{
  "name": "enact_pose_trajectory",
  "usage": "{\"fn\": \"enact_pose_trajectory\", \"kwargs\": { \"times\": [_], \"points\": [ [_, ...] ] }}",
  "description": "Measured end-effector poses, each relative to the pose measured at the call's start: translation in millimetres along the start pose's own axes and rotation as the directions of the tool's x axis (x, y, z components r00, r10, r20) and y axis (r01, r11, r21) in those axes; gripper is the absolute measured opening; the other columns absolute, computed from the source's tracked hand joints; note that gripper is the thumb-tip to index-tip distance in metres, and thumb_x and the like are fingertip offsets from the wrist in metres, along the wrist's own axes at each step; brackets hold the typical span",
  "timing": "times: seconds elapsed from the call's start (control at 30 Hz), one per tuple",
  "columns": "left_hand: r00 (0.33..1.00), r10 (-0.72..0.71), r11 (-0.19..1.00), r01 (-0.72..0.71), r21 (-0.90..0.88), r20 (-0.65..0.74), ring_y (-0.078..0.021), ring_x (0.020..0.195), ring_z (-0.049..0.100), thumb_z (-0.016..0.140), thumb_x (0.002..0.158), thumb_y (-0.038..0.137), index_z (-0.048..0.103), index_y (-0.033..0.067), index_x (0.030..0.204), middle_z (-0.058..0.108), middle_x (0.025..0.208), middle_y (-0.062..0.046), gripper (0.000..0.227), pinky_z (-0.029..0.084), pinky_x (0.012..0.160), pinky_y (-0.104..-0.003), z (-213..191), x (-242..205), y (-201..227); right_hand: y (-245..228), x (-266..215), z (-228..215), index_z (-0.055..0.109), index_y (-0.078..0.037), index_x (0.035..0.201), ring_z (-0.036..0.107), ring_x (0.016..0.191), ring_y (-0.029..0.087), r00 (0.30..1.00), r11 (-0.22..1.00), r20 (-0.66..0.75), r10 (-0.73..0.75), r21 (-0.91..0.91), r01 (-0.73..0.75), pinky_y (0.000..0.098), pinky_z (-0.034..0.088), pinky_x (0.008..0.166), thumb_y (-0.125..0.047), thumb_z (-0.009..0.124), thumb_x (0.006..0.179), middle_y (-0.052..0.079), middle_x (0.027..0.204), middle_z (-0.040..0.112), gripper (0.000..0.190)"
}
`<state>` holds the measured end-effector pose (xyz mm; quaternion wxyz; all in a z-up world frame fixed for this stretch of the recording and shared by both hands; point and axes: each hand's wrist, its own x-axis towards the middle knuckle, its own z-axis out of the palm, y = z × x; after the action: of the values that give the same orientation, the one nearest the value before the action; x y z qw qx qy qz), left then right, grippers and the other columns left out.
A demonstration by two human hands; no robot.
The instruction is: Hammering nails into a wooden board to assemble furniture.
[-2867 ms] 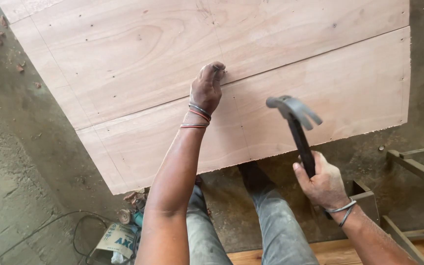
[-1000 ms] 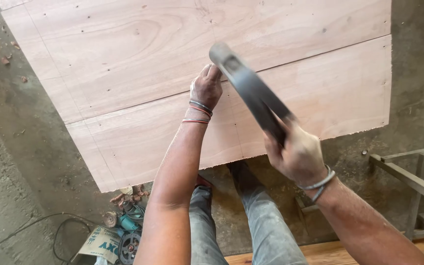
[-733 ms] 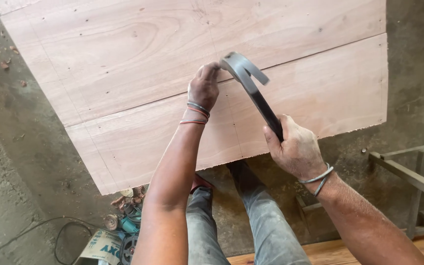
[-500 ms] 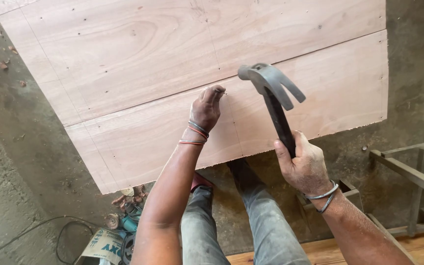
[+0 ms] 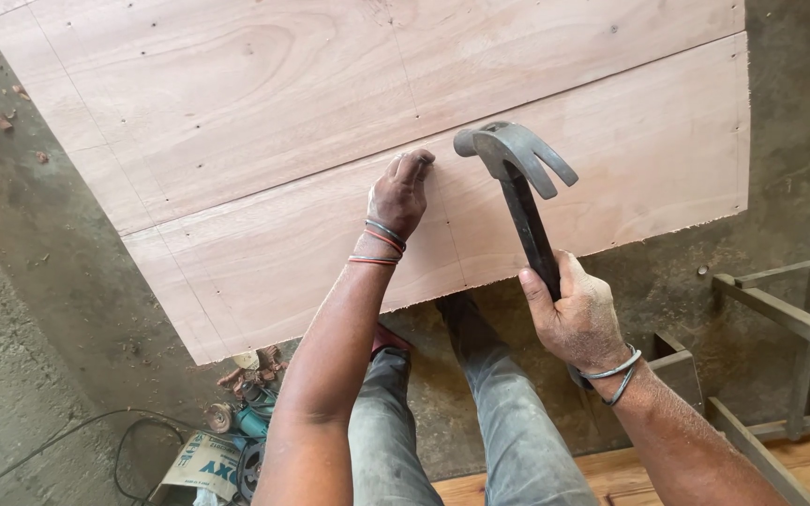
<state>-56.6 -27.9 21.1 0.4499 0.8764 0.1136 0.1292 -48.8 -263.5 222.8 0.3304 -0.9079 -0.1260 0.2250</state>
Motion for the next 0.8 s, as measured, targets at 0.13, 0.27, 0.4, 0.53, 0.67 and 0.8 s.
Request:
{"fn": "enact_pose_trajectory", "kwargs": {
  "times": [0.13,0.27,0.4,0.53,0.67,0.8],
  "points": [
    [1.000,0.025,1.000,-0.025,0.005,-0.017,-0.0319,0.084,0.070,0.065,0.101,0.007,0.061,0.0164,0.113,0.069,0.100,-0.008,0.016,0.058,0.064,-0.041,0,1,-1,-4,0,-2,0.065,0.003,0.111,0.072,0.062,0.030,0.999,0.999,0.031,0.031,-0.016,-0.031,0.0390,0.055,0.055,-0.032,0.063,0.101,0.016,0.068,0.067,0.036],
    [0.999,-0.005,0.999,0.002,0.044,0.047,-0.0316,0.080,0.070,0.065,0.101,0.007,0.061,0.0169,0.115,0.070,0.099,-0.008,0.017,0.057,0.059,-0.041,1,0,-5,-5,-2,0,0.065,0.003,0.108,0.072,0.063,0.030,1.000,1.000,0.022,-0.021,-0.018,0.022,0.0386,0.056,0.055,-0.030,0.064,0.101,0.016,0.070,0.068,0.034],
    [0.999,0.036,0.998,-0.036,0.042,0.020,-0.0322,0.081,0.070,0.064,0.101,0.007,0.060,0.0179,0.115,0.070,0.100,-0.008,0.018,0.057,0.060,-0.041,2,-1,-6,-5,0,0,0.065,0.002,0.106,0.072,0.060,0.029,0.997,0.998,0.079,0.013,-0.067,-0.008,0.0387,0.056,0.054,-0.031,0.065,0.100,0.015,0.066,0.067,0.033],
    [0.999,0.029,0.999,-0.030,0.042,0.024,-0.0334,0.081,0.070,0.065,0.101,0.007,0.060,0.0172,0.117,0.070,0.100,-0.008,0.019,0.056,0.059,-0.042,4,-1,-8,-12,1,1,0.064,0.004,0.112,0.073,0.065,0.029,0.993,0.994,0.024,-0.112,-0.011,0.113,0.0376,0.057,0.056,-0.028,0.064,0.101,0.015,0.074,0.069,0.034],
    [0.997,0.051,0.995,-0.055,0.084,0.051,-0.0338,0.079,0.069,0.064,0.101,0.009,0.060,0.0163,0.121,0.069,0.097,-0.009,0.022,0.056,0.059,-0.043,4,-2,-8,-8,-2,2,0.064,0.003,0.109,0.071,0.064,0.031,0.988,0.984,0.022,-0.152,-0.087,0.153,0.0395,0.056,0.056,-0.027,0.065,0.102,0.016,0.074,0.067,0.031],
    [0.994,0.040,0.989,-0.054,0.141,0.098,-0.0330,0.073,0.068,0.064,0.102,0.011,0.061,0.0145,0.124,0.068,0.095,-0.009,0.023,0.055,0.055,-0.043,8,0,-13,-10,-4,-6,0.065,0.001,0.109,0.069,0.058,0.026,0.979,0.968,0.046,-0.198,-0.150,0.203,0.0375,0.055,0.051,-0.026,0.066,0.102,0.013,0.070,0.066,0.028]
  ]
}}
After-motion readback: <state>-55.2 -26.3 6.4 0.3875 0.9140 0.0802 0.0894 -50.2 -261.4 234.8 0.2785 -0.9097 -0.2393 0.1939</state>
